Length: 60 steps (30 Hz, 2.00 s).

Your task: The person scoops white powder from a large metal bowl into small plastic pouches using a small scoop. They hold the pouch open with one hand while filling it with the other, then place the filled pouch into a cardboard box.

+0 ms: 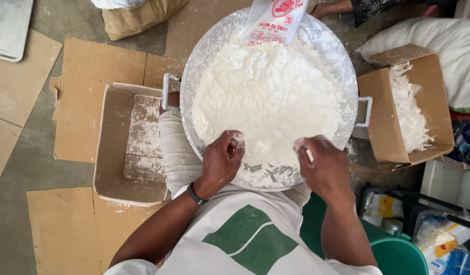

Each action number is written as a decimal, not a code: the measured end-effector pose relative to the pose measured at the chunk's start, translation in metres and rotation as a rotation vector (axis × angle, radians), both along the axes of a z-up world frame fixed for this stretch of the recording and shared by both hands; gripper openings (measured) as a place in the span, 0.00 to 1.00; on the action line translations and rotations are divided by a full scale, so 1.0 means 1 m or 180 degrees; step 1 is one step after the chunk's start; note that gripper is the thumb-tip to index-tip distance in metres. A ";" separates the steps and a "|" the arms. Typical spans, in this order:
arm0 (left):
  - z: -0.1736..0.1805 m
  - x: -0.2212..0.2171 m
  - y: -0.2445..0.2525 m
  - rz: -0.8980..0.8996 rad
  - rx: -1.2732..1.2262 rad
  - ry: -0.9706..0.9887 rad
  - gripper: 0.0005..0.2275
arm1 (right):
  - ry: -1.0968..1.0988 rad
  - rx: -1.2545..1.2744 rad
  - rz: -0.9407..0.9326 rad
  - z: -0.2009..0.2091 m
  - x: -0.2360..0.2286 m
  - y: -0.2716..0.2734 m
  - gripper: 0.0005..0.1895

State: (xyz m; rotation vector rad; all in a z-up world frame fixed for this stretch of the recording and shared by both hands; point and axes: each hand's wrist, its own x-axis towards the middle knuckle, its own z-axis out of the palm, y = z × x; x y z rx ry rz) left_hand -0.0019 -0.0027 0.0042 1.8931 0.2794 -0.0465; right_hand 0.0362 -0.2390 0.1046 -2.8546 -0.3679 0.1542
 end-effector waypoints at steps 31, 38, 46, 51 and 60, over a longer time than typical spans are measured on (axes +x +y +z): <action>-0.003 0.000 0.004 -0.0246 0.0131 -0.0199 0.08 | 0.1856 0.2455 -0.0698 -0.072 0.090 0.054 0.08; -0.002 -0.001 0.002 -0.0085 0.0021 -0.0111 0.09 | 0.1234 0.1336 -0.0145 0.006 0.026 0.018 0.04; -0.003 -0.002 0.001 -0.0023 0.0072 -0.0207 0.10 | 0.0833 0.1203 -0.0408 -0.044 0.051 0.019 0.05; 0.002 0.001 0.002 -0.0058 0.0070 -0.0109 0.10 | 0.1259 0.0880 -0.0589 -0.147 0.105 0.025 0.08; -0.013 0.000 0.000 -0.0118 0.0085 -0.0110 0.11 | 0.1570 0.1384 -0.0526 -0.171 0.133 0.061 0.11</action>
